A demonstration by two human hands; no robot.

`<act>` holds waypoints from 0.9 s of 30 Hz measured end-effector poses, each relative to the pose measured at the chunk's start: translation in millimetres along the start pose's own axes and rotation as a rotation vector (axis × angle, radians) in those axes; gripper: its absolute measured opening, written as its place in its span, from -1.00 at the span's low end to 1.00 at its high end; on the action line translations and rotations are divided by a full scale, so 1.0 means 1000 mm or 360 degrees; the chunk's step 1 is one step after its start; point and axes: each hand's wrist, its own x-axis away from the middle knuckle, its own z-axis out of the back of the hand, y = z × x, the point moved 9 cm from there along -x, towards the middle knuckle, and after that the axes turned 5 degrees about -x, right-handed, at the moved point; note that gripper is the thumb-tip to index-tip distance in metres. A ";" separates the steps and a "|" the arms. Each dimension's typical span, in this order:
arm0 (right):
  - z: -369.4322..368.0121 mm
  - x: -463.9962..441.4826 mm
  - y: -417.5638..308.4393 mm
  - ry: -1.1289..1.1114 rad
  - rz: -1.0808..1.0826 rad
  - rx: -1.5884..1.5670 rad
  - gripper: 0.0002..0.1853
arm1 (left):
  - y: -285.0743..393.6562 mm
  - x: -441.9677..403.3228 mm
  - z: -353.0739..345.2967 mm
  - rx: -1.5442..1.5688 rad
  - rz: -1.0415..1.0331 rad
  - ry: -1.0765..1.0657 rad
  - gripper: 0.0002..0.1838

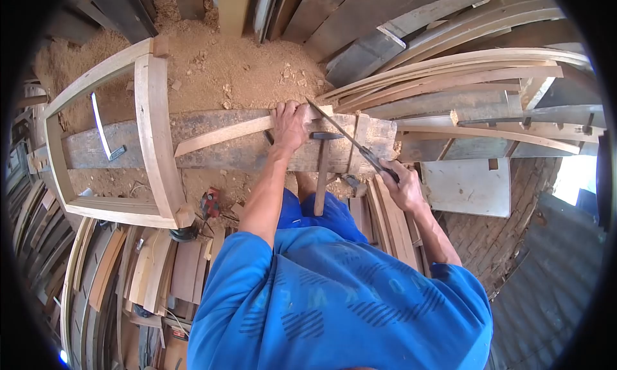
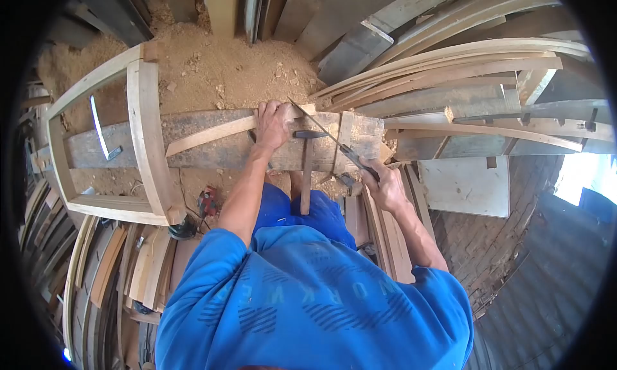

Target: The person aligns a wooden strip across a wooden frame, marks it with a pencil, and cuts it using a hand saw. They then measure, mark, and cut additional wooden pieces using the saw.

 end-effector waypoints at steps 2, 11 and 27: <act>-0.017 -0.018 0.008 0.0017 -0.0025 0.0020 -0.67 | 0.000 -0.002 0.000 0.0002 0.0015 0.0010 -0.44; -0.015 -0.026 0.007 -0.0043 -0.0072 -0.0043 -0.64 | -0.004 -0.011 0.003 -0.0007 0.0021 0.0095 -0.42; 0.008 -0.046 -0.018 0.0283 -0.0195 -0.0317 -0.56 | -0.002 -0.011 0.003 -0.0022 0.0050 -0.0057 -0.47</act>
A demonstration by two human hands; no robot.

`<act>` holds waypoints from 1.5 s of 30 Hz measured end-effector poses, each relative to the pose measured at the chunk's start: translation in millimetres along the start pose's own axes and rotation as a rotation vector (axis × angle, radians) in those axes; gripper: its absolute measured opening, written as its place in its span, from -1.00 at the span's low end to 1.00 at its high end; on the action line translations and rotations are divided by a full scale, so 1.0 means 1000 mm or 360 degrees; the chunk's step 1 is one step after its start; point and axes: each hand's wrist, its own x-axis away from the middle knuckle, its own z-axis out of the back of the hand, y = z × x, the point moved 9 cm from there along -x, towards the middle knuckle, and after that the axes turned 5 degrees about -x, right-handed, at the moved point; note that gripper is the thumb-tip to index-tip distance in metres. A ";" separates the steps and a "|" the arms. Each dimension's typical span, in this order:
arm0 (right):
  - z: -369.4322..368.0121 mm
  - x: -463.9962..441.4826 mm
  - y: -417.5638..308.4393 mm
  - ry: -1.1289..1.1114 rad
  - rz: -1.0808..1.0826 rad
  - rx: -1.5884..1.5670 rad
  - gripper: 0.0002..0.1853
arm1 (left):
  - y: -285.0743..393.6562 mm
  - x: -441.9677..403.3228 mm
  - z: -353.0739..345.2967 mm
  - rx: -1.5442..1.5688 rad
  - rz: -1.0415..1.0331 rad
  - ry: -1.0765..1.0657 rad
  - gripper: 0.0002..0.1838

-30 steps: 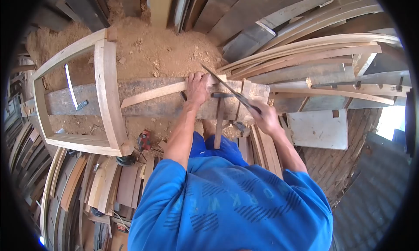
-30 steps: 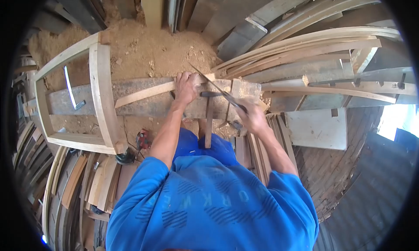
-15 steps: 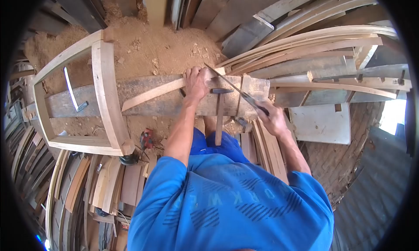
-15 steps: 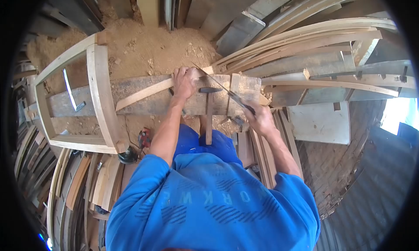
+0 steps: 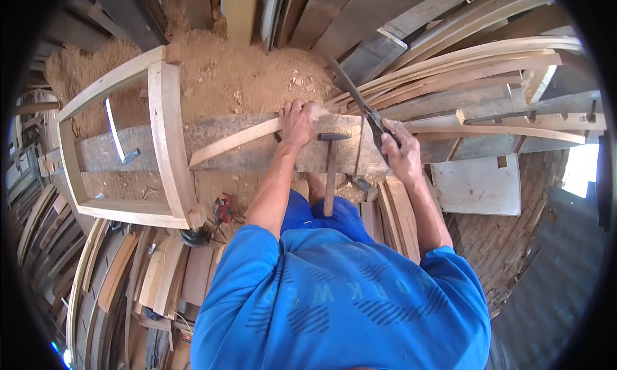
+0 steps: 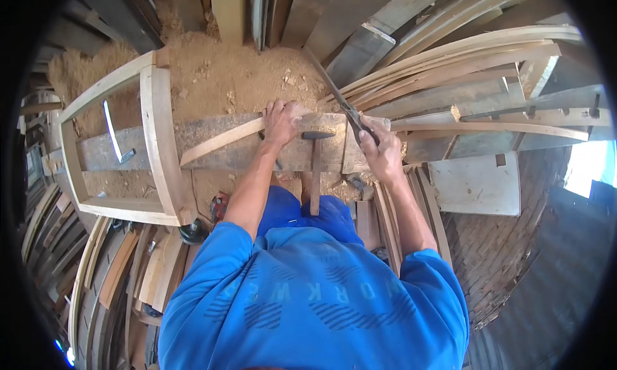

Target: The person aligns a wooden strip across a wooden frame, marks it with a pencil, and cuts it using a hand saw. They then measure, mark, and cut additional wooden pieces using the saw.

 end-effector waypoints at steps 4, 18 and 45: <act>-0.024 0.042 -0.011 0.0192 0.0034 0.0048 -0.55 | -0.004 0.001 -0.007 0.0008 0.0060 0.0070 -0.47; -0.062 0.084 -0.014 0.0252 0.0041 0.0010 -0.63 | -0.004 0.004 -0.006 -0.0005 -0.0031 0.0128 -0.48; -0.076 0.082 -0.012 0.0140 -0.0241 0.0013 -0.59 | 0.004 0.007 -0.009 -0.0194 -0.0181 0.0099 -0.46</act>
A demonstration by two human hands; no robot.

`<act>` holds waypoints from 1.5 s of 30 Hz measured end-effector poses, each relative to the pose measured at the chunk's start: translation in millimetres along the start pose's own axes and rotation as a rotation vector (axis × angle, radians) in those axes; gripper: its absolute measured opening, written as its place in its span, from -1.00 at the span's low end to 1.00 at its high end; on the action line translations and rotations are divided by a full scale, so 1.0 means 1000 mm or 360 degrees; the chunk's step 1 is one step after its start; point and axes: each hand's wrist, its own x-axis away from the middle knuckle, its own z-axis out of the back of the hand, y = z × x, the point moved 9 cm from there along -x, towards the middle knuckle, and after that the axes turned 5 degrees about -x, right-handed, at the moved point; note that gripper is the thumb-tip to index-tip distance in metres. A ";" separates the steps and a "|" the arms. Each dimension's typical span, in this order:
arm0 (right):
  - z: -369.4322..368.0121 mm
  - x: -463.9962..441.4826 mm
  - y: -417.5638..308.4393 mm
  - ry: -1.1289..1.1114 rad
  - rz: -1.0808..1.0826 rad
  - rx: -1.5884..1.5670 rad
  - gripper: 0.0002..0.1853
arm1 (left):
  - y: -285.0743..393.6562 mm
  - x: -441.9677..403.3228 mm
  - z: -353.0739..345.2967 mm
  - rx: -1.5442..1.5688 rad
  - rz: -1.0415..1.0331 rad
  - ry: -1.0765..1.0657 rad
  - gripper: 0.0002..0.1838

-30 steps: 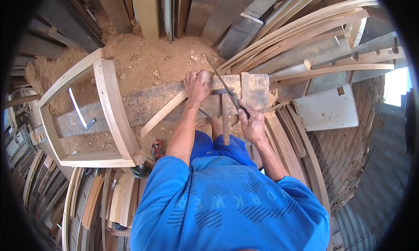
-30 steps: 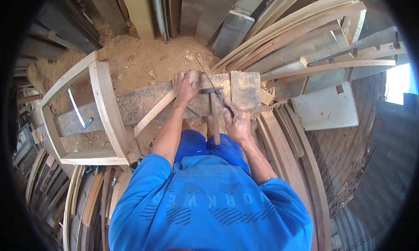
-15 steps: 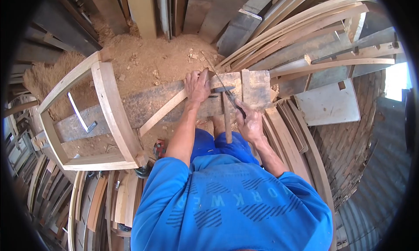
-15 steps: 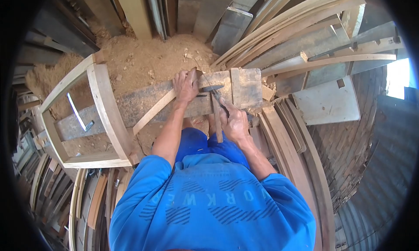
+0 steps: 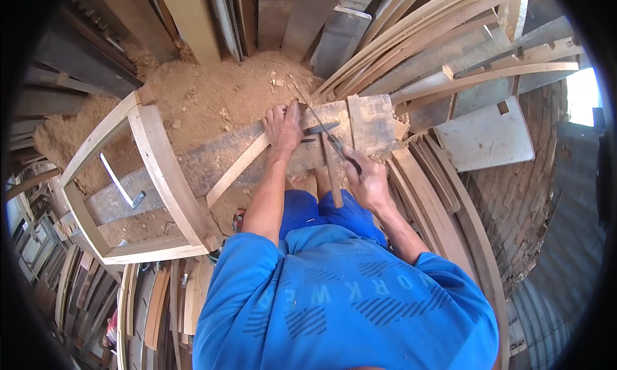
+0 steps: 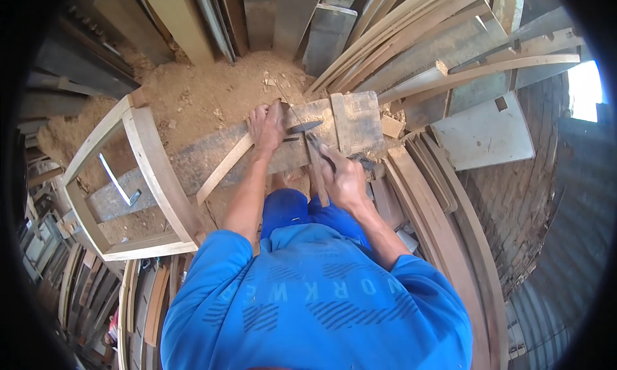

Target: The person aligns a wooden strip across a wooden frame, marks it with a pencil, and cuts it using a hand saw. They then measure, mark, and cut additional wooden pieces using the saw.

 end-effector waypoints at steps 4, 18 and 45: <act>-0.025 -0.057 -0.012 0.0070 0.0126 0.0051 -0.60 | 0.001 -0.002 0.002 0.0018 -0.0018 -0.0017 -0.46; -0.026 -0.071 -0.013 0.0111 0.0313 0.0011 -0.62 | 0.002 0.003 0.005 0.0037 0.0049 -0.0072 -0.48; 0.074 -0.025 -0.032 0.0401 0.0251 -0.0432 -0.59 | -0.015 -0.016 0.014 0.0218 0.0060 -0.0143 -0.31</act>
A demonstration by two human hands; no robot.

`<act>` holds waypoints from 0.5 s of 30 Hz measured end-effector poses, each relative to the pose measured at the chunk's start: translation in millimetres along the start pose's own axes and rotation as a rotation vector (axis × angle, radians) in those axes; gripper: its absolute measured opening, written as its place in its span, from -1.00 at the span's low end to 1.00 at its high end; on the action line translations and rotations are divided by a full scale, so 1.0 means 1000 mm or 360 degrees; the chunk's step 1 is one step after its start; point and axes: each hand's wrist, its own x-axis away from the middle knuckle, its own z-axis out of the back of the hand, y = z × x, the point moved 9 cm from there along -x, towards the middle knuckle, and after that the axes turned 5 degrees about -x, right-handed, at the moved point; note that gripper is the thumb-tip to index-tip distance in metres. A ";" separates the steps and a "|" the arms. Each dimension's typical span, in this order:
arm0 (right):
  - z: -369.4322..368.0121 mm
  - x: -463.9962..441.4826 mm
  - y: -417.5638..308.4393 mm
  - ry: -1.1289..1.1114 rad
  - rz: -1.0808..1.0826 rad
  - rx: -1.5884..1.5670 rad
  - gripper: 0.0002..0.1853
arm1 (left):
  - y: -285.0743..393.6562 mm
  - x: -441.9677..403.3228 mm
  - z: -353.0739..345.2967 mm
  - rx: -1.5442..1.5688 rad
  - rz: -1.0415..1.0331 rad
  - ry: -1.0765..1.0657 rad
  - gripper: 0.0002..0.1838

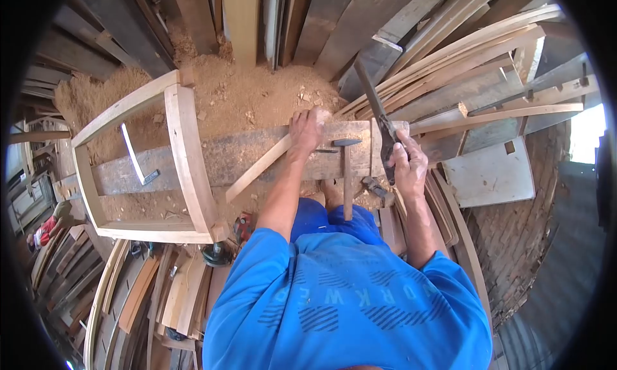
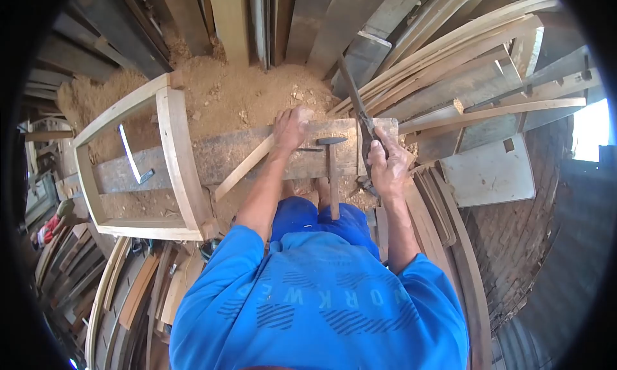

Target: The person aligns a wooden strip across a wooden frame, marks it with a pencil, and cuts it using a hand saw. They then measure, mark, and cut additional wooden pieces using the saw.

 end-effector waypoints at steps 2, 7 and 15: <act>-0.008 0.006 0.004 -0.0062 -0.0006 -0.0025 -0.59 | -0.010 -0.003 0.023 0.0071 -0.0008 0.0165 -0.30; -0.055 0.017 -0.019 -0.0383 0.0086 0.0160 -0.63 | -0.030 -0.005 0.166 0.0632 0.0378 0.0361 -0.48; -0.126 0.040 -0.044 -0.1036 0.0250 0.0091 -0.47 | -0.199 0.127 0.327 0.2491 0.1012 0.1902 -0.59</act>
